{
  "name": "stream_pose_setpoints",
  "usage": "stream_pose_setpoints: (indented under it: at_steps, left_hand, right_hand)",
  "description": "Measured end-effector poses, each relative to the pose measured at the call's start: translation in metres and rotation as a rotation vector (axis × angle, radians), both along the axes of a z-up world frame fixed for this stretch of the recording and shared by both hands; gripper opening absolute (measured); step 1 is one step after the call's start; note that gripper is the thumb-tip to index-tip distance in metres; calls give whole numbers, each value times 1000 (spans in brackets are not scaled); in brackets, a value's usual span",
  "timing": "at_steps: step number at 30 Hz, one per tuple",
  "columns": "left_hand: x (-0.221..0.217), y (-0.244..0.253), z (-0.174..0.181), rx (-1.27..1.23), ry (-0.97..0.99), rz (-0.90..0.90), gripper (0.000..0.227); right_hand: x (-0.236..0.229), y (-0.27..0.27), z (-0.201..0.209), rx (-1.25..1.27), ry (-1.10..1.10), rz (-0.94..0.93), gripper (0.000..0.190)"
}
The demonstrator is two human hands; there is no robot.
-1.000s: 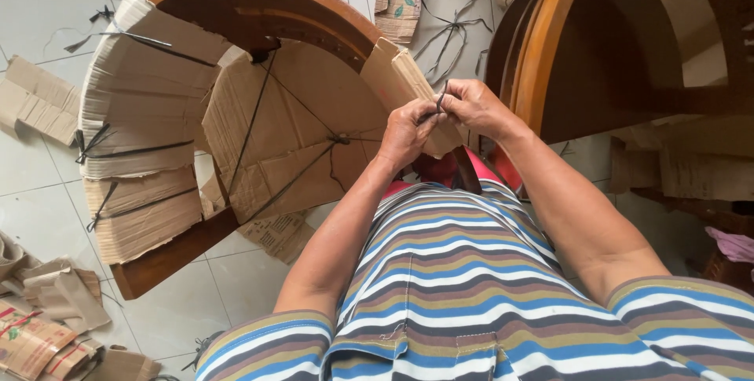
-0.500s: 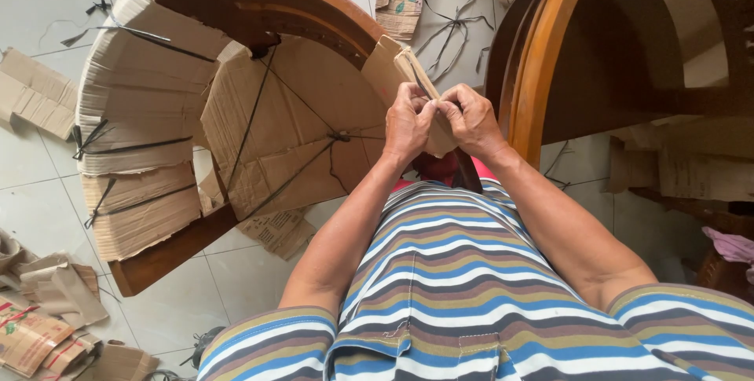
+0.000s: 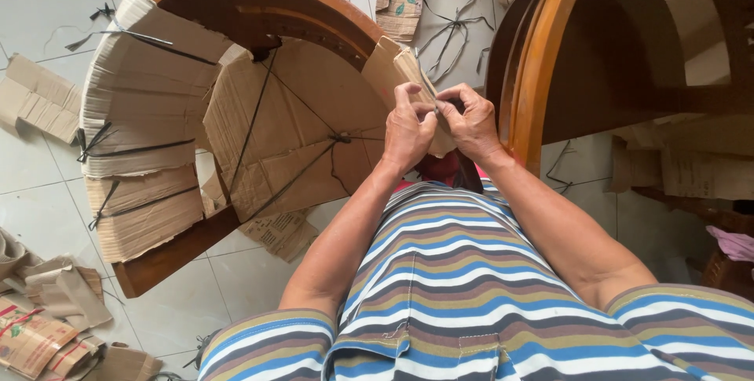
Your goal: The person wraps sections of a wooden chair with pieces of cardboard and secures them with ties.
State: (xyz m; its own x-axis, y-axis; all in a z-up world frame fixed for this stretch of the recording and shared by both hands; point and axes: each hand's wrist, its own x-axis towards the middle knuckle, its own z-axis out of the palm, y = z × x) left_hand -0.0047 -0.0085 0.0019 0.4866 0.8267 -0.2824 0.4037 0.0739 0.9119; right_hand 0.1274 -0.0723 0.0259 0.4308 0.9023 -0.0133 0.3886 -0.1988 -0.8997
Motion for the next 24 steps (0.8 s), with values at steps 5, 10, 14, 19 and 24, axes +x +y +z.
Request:
stream_pose_setpoints:
  at_steps: [5, 10, 14, 19, 24]
  left_hand:
    - [1, -4, 2, 34, 51, -31, 54]
    - [-1, -2, 2, 88, 85, -62, 59]
    - [-1, -5, -9, 183, 76, -71, 53]
    - [-2, -15, -18, 364, 48, -73, 46]
    - [-5, -16, -23, 545, -3, -96, 28]
  right_hand:
    - [5, 0, -8, 63, -161, 94, 6]
    - [10, -4, -22, 136, -354, 198, 6]
    - [13, -6, -29, 168, -604, 282, 5]
    - [20, -5, -33, 161, -827, 343, 9]
    - [36, 0, -41, 12, -546, 457, 18]
